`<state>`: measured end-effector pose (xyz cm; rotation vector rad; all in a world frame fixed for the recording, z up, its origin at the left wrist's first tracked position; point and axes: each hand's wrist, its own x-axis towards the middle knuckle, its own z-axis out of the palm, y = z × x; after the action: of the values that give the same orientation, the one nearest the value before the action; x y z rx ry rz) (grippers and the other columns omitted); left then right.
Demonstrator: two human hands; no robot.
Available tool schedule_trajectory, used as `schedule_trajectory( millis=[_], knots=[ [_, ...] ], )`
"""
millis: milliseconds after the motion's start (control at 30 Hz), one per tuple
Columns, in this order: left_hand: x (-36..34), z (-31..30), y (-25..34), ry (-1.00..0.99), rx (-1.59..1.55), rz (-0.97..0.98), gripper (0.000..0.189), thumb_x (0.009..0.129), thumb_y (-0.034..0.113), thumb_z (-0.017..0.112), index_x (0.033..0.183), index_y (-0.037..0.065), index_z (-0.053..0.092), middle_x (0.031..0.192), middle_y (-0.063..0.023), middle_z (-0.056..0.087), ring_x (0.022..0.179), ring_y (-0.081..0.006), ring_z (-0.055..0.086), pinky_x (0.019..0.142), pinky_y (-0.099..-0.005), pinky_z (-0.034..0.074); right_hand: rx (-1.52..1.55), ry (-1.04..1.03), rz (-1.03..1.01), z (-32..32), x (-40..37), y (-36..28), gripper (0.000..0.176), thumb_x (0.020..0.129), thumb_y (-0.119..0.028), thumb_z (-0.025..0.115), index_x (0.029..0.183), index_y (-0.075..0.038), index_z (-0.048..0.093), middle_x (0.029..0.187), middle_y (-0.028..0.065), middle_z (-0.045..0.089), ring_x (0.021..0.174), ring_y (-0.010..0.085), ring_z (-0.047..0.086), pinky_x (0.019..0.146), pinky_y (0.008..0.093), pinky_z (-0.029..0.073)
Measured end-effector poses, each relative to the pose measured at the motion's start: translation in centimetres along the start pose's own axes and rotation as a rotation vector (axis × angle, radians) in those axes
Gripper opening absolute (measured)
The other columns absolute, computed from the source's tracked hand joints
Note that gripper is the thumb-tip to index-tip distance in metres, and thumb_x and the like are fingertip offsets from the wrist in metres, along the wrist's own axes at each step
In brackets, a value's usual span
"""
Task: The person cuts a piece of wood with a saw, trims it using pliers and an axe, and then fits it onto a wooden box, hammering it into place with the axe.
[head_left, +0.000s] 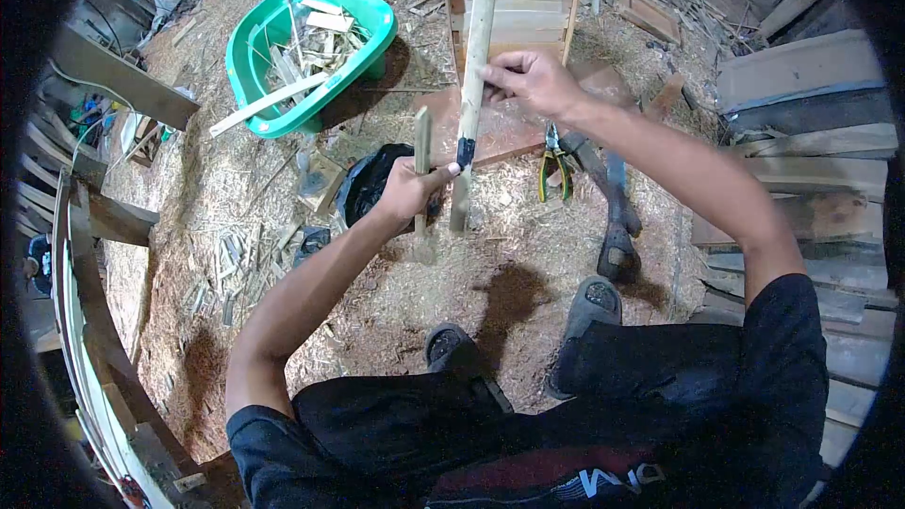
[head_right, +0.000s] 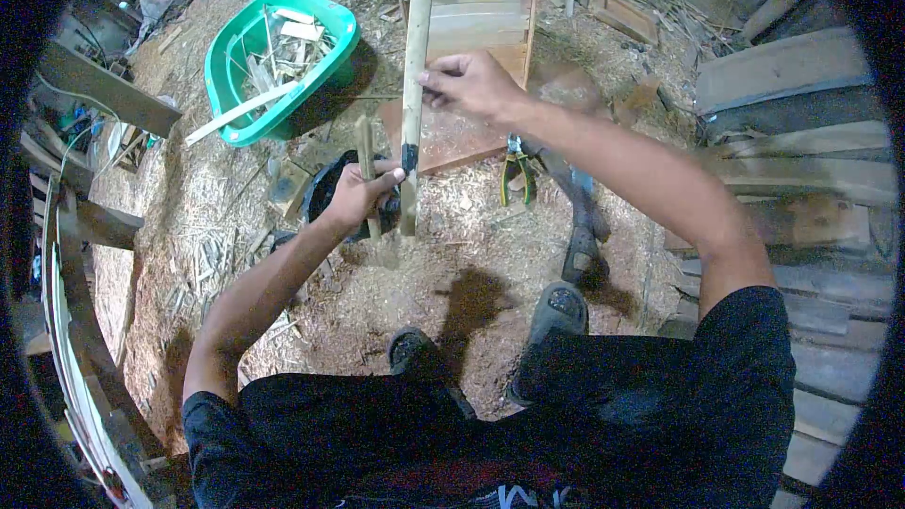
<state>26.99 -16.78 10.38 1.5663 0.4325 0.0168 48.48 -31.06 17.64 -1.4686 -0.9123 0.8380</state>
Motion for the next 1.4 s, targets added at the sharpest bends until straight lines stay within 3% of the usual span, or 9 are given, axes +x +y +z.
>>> schedule_trajectory(
  millis=[333, 400, 533, 667, 867, 1067, 1233, 1367, 1400],
  knots=[
    [-1.1, -1.0, 0.4, 0.161, -0.102, -0.183, 0.022, 0.09, 0.02, 0.072, 0.099, 0.001, 0.074, 0.074, 0.0033, 0.064, 0.064, -0.0041, 0.051, 0.055, -0.0214, 0.037, -0.06, -0.142, 0.192, 5.4, 2.1, 4.9, 0.018, 0.096, -0.014, 0.062, 0.1, 0.003, 0.069, 0.081, 0.0094, 0.07, 0.065, 0.0122, 0.067, 0.057, 0.0225, 0.055],
    [0.3, -1.7, -1.2, 0.479, -0.07, -0.055, 0.024, 0.094, 0.027, 0.066, 0.102, 0.005, 0.071, 0.068, 0.0061, 0.054, 0.056, -0.003, 0.042, 0.047, -0.023, 0.029, -0.183, 0.01, 0.121, 5.9, 3.0, 5.9, 0.022, 0.094, -0.017, 0.065, 0.103, 0.003, 0.069, 0.087, 0.0136, 0.071, 0.075, 0.018, 0.069, 0.067, 0.0297, 0.056],
    [1.9, -6.0, -3.1, 0.621, -0.269, -0.057, 0.039, 0.1, 0.042, 0.049, 0.108, 0.008, 0.067, 0.075, 0.0045, 0.051, 0.059, -0.0069, 0.043, 0.051, -0.0225, 0.035, -0.596, 0.058, 0.012, 3.9, 4.3, 7.6, 0.022, 0.092, -0.022, 0.066, 0.103, -0.003, 0.071, 0.094, 0.0128, 0.072, 0.087, 0.0219, 0.069, 0.077, 0.0356, 0.053],
    [2.1, -5.5, -3.4, 0.488, -0.51, -0.028, 0.044, 0.101, 0.045, 0.041, 0.114, 0.009, 0.064, 0.077, 0.003, 0.05, 0.058, -0.009, 0.043, 0.052, -0.0228, 0.037, -0.415, -0.081, 0.163, 3.1, 2.0, 9.3, 0.018, 0.093, -0.019, 0.063, 0.093, -0.003, 0.069, 0.083, 0.0074, 0.071, 0.07, 0.0161, 0.065, 0.07, 0.0366, 0.053],
    [2.1, -1.3, -2.1, 0.291, -0.647, 0.038, 0.016, 0.099, 0.022, 0.058, 0.11, 0.01, 0.058, 0.081, -0.0006, 0.056, 0.066, -0.0122, 0.057, 0.053, -0.0271, 0.048, -0.546, -0.316, 0.311, 8.6, -3.1, 3.4, 0.027, 0.096, -0.023, 0.062, 0.108, 0.001, 0.067, 0.093, 0.0097, 0.069, 0.075, 0.0139, 0.065, 0.067, 0.0271, 0.053],
    [2.9, -0.3, -3.4, 0.366, -0.838, 0.032, 0.017, 0.1, 0.012, 0.053, 0.116, 0.006, 0.054, 0.088, -0.0057, 0.055, 0.077, -0.0162, 0.058, 0.08, -0.0385, 0.058, -0.437, -0.337, 0.224, 11.6, -5.8, 10.5, 0.023, 0.093, -0.021, 0.062, 0.097, 0.001, 0.069, 0.073, 0.0081, 0.067, 0.063, 0.0155, 0.061, 0.059, 0.0352, 0.049],
    [2.4, -3.0, -3.9, 0.306, -0.776, -0.079, 0.022, 0.102, 0.025, 0.043, 0.111, 0.004, 0.049, 0.083, -0.0076, 0.052, 0.067, -0.0217, 0.057, 0.061, -0.0372, 0.054, -0.274, -0.221, 0.306, 14.1, -4.1, 7.8, 0.024, 0.093, -0.023, 0.062, 0.087, 0.0, 0.067, 0.071, 0.0093, 0.066, 0.065, 0.0145, 0.062, 0.062, 0.0345, 0.05],
    [1.9, -8.0, -6.6, 0.295, -0.522, -0.059, 0.024, 0.099, 0.033, 0.055, 0.1, 0.01, 0.052, 0.064, 0.0036, 0.042, 0.051, -0.0073, 0.04, 0.043, -0.0272, 0.032, -0.641, -0.341, 0.071, 14.4, -0.4, 10.2, 0.021, 0.094, -0.02, 0.06, 0.095, 0.0, 0.066, 0.079, 0.015, 0.067, 0.075, 0.0253, 0.065, 0.071, 0.0417, 0.051],
    [1.5, -9.1, -6.7, 0.288, -0.311, -0.094, 0.025, 0.094, 0.031, 0.063, 0.094, 0.007, 0.058, 0.062, 0.0016, 0.05, 0.05, -0.0104, 0.046, 0.044, -0.0298, 0.037, -0.696, -0.303, 0.004, 14.5, 0.2, 10.9, 0.02, 0.092, -0.019, 0.061, 0.093, 0.0, 0.066, 0.082, 0.0185, 0.067, 0.077, 0.0291, 0.066, 0.072, 0.0429, 0.052]
  ],
)
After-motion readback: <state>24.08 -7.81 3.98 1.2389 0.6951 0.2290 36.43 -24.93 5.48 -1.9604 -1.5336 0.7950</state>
